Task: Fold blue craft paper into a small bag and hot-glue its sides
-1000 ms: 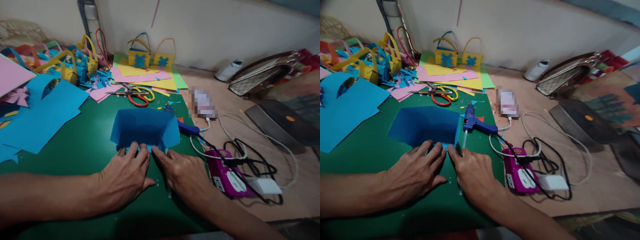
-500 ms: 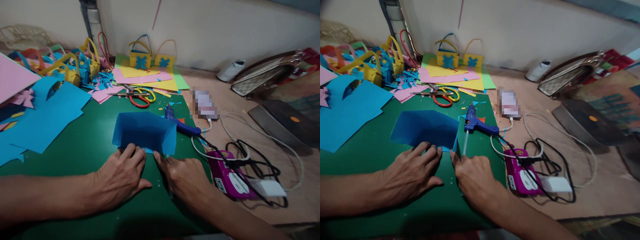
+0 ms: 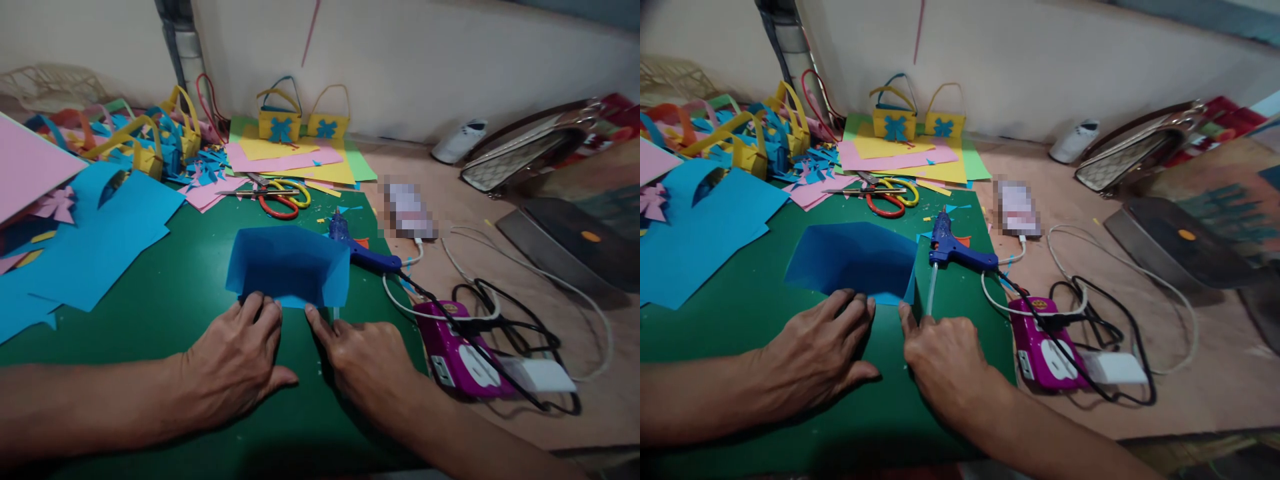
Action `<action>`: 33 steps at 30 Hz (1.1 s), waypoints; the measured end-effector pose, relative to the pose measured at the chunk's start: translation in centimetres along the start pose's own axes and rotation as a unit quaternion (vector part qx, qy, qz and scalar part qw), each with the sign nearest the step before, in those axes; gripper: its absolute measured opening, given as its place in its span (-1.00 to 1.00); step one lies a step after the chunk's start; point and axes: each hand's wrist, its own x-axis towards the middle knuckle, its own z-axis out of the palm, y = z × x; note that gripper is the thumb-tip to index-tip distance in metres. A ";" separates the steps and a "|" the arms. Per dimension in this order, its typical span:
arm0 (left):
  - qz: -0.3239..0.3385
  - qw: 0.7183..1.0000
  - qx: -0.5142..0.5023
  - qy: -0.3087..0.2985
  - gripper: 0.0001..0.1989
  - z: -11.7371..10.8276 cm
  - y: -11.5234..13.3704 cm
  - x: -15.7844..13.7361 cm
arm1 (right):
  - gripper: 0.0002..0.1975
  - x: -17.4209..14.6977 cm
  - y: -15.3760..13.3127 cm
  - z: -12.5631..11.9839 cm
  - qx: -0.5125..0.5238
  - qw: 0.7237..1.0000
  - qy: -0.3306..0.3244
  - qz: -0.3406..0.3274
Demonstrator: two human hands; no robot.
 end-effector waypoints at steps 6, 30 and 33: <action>-0.016 0.998 0.038 0.047 -0.29 0.8 0.8 -1.1 | -0.51 -0.1 -0.2 0.0 0.002 1.000 0.000 0.005; -0.029 0.999 0.016 -0.033 -0.28 -1.0 1.0 2.4 | -0.60 -0.2 2.0 -0.3 0.109 0.983 0.130 0.067; -0.050 0.998 0.001 -0.036 -0.53 -0.8 0.7 2.7 | -0.61 -0.1 1.7 -0.3 0.068 0.989 0.104 0.081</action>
